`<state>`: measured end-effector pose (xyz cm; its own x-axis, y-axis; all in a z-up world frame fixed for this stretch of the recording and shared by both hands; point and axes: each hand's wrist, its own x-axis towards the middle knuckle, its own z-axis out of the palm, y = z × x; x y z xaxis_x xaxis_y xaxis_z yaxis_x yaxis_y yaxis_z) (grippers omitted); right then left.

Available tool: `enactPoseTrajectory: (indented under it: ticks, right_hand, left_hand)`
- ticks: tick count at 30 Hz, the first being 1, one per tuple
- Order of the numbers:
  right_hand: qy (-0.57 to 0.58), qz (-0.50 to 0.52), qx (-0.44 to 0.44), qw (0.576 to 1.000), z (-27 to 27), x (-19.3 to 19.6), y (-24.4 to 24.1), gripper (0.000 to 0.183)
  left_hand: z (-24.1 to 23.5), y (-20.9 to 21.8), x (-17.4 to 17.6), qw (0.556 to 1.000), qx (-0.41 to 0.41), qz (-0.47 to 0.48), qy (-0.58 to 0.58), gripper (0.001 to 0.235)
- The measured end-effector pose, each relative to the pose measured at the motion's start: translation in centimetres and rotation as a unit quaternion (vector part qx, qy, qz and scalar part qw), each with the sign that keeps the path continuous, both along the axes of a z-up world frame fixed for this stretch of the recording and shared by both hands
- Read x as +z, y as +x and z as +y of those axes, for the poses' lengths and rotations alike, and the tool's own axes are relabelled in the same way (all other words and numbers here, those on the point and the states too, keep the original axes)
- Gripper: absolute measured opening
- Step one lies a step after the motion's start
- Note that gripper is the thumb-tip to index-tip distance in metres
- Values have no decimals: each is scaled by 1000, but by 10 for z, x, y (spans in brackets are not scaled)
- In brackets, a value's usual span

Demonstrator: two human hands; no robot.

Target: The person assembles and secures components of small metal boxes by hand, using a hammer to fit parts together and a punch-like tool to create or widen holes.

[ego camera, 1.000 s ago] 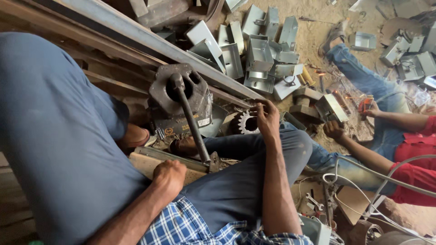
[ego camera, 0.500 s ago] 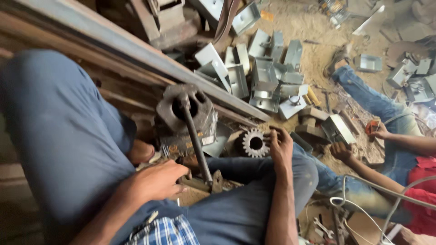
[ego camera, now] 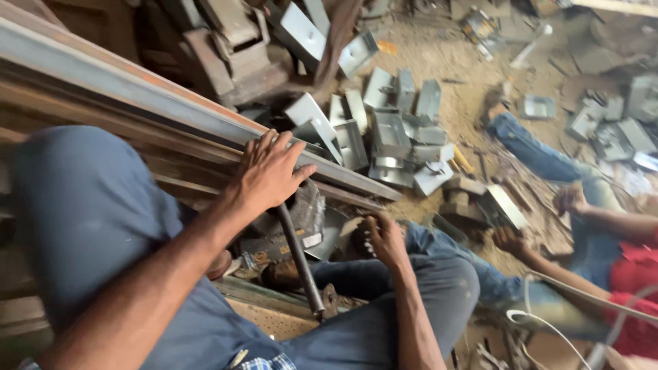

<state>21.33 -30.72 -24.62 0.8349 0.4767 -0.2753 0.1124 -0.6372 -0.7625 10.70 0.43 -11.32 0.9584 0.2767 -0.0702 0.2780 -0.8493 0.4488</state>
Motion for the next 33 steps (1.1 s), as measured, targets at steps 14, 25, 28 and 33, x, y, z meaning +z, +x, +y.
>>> enactPoseTrajectory:
  ticks: [14,25,28,33]
  right_hand:
    - [14,-102,30,994,40,-33,30,29]
    - [56,72,-78,993,197,-165,183,87]
    - [-23,52,-103,993,232,-212,200,78]
    - [-199,-194,69,958,251,-258,207,46]
  left_hand:
    - [-23,-17,-75,958,79,-269,-57,31]
    - [-18,-9,-52,962,76,-252,-70,37]
    - [-17,-4,-53,964,79,-243,-78,37]
    - [-12,-1,-54,972,80,-196,-101,42]
